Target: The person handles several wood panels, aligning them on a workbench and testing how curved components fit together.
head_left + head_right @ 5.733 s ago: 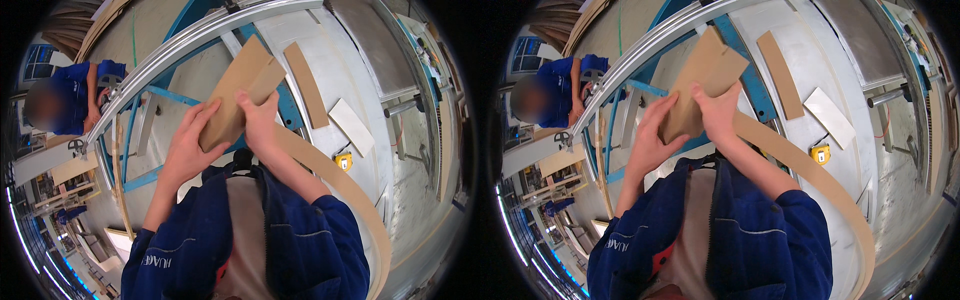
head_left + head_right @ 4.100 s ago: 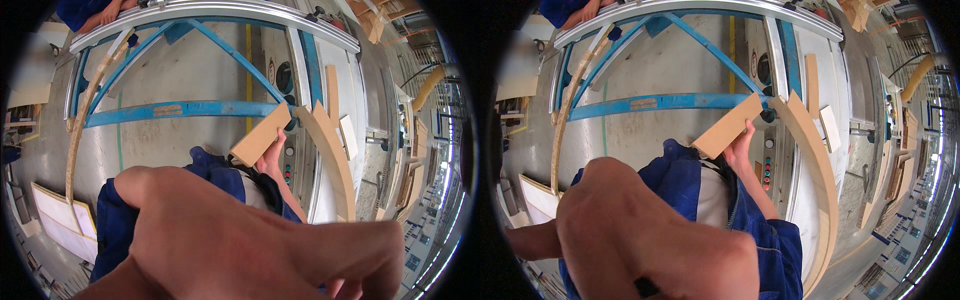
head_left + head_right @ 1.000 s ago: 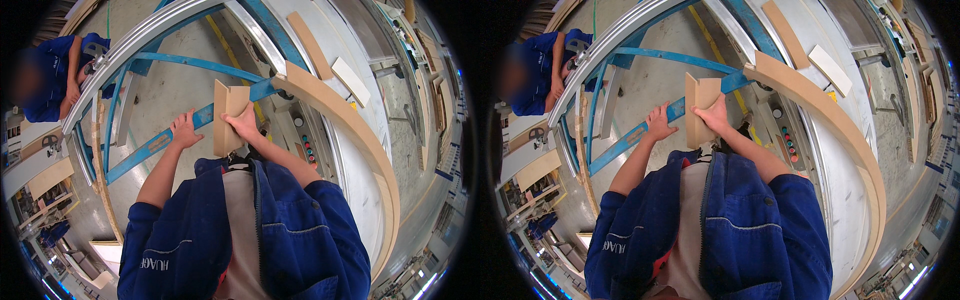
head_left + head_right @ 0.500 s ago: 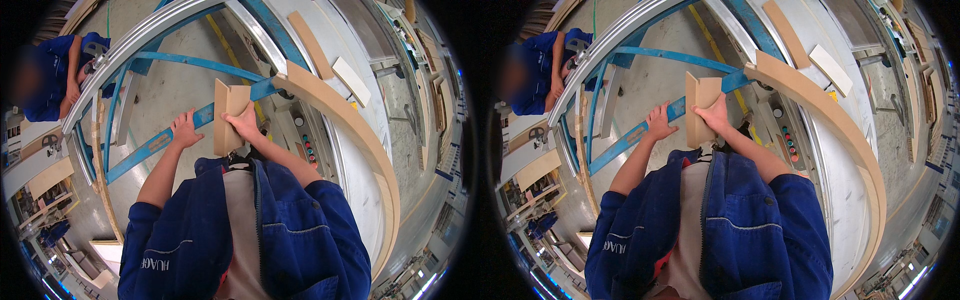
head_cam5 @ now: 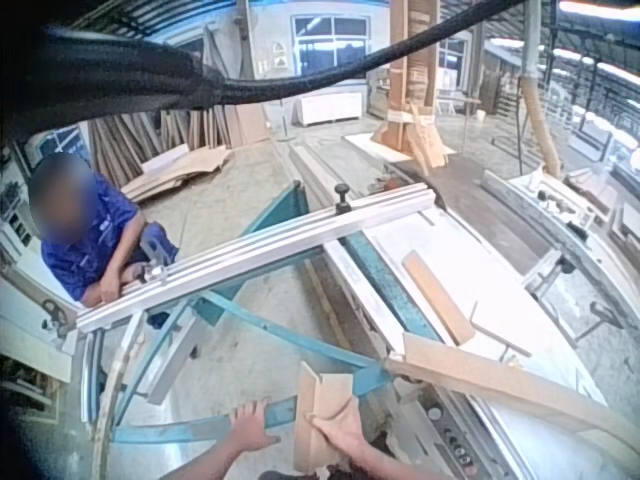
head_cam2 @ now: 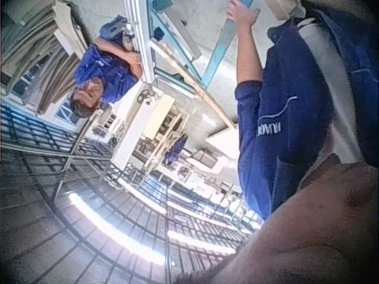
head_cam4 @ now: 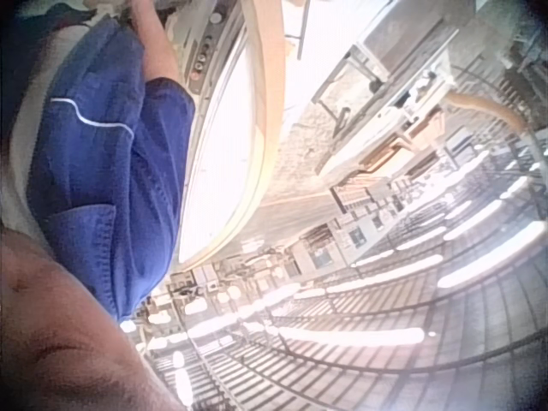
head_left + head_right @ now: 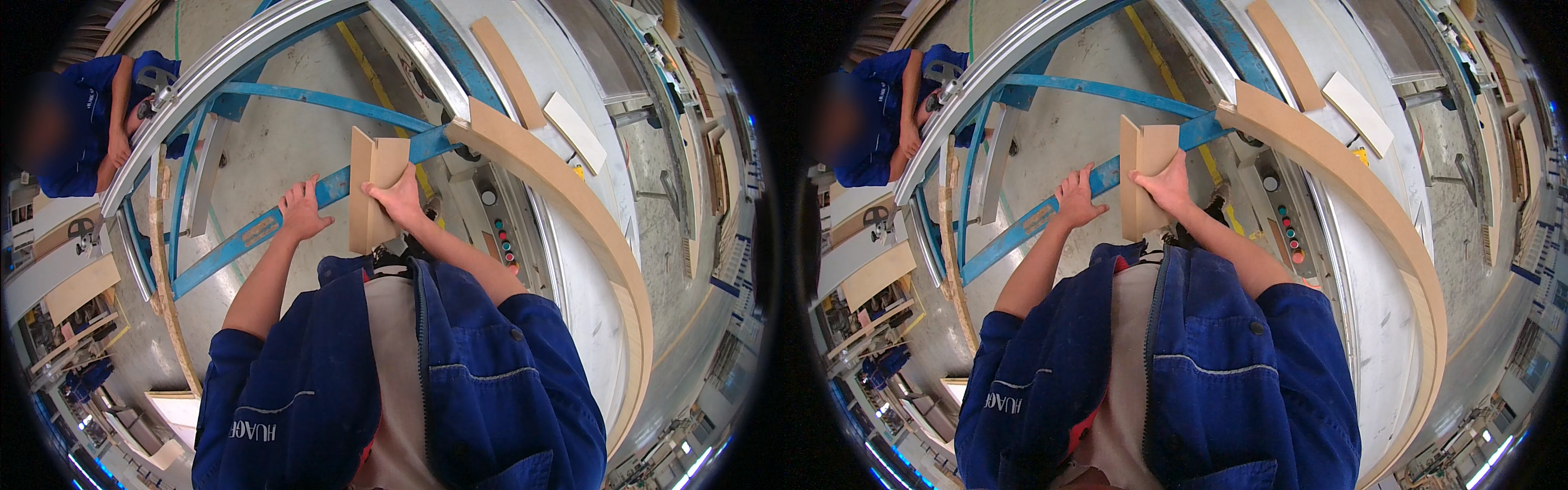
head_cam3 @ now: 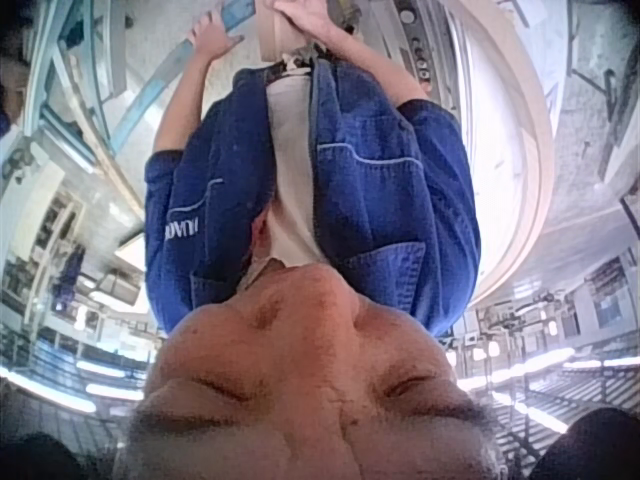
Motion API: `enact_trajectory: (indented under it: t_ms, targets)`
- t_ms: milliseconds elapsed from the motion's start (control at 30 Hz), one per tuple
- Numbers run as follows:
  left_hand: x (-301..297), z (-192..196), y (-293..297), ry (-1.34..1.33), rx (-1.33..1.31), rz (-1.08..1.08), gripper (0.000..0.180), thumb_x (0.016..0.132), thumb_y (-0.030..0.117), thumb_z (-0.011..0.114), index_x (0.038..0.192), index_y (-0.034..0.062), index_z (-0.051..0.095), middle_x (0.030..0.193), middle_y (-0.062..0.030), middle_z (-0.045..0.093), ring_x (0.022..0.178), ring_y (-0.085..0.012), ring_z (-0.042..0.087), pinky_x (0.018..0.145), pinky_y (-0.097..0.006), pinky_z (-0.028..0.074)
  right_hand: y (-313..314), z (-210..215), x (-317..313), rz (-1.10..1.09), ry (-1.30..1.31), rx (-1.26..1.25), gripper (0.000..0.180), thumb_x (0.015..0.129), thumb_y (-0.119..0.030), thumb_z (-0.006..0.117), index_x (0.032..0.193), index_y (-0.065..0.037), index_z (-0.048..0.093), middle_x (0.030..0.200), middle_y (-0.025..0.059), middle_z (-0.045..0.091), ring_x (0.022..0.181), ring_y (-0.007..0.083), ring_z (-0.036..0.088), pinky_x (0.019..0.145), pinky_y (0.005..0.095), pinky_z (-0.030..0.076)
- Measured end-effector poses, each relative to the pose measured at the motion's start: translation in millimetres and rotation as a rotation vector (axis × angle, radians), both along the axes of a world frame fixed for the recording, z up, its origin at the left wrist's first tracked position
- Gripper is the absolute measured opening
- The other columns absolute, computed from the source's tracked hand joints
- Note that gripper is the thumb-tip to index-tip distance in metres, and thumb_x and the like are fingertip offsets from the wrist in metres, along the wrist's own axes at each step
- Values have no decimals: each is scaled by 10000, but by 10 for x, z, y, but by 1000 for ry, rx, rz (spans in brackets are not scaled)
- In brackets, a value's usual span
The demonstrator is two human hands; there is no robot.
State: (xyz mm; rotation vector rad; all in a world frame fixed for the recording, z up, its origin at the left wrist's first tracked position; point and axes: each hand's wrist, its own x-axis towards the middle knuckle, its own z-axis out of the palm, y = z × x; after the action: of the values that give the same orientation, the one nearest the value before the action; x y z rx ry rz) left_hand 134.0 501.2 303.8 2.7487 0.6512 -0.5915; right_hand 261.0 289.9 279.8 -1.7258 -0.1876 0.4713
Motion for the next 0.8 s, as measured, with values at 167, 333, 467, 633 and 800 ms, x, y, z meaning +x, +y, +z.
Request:
enact_trajectory:
  t_ms: [167,333,467,633,800]
  targets:
    - [10,6,6,13,-7,6,1180,688,411,916,1634,208,241,1493,-166,437,1384,-393,421,1163,-599,290,5,-22,-8,-6,-3,46,977,714,-336,939,1382,84,364,1283,223,591,1167,290,631,981,417,546]
    - [-15,-25,17,-24,-1,2,1184,671,411,918,1631,225,251,1463,-165,440,1375,-399,421,1157,-586,295,14,-35,-14,-10,-6,50,968,721,-331,937,1378,84,360,1284,223,587,1167,287,629,976,414,549]
    - [2,-8,11,23,-4,8,1184,698,415,910,1642,207,227,1506,-168,425,1397,-392,404,1172,-589,277,-1,21,-4,7,113,36,1050,686,-396,933,1431,69,357,1377,239,526,1274,343,572,1093,447,472]
    - [15,22,1,30,-8,8,1183,702,416,910,1643,205,224,1506,-167,424,1398,-393,401,1172,-586,274,5,15,-10,4,107,49,1058,684,-411,931,1438,59,357,1390,233,509,1291,347,558,1099,453,465]
    - [7,16,5,22,-6,2,1187,701,419,911,1643,210,221,1493,-166,429,1397,-391,402,1170,-584,276,1,17,-16,2,101,52,1059,683,-411,933,1439,59,359,1390,232,507,1287,347,559,1098,454,465]
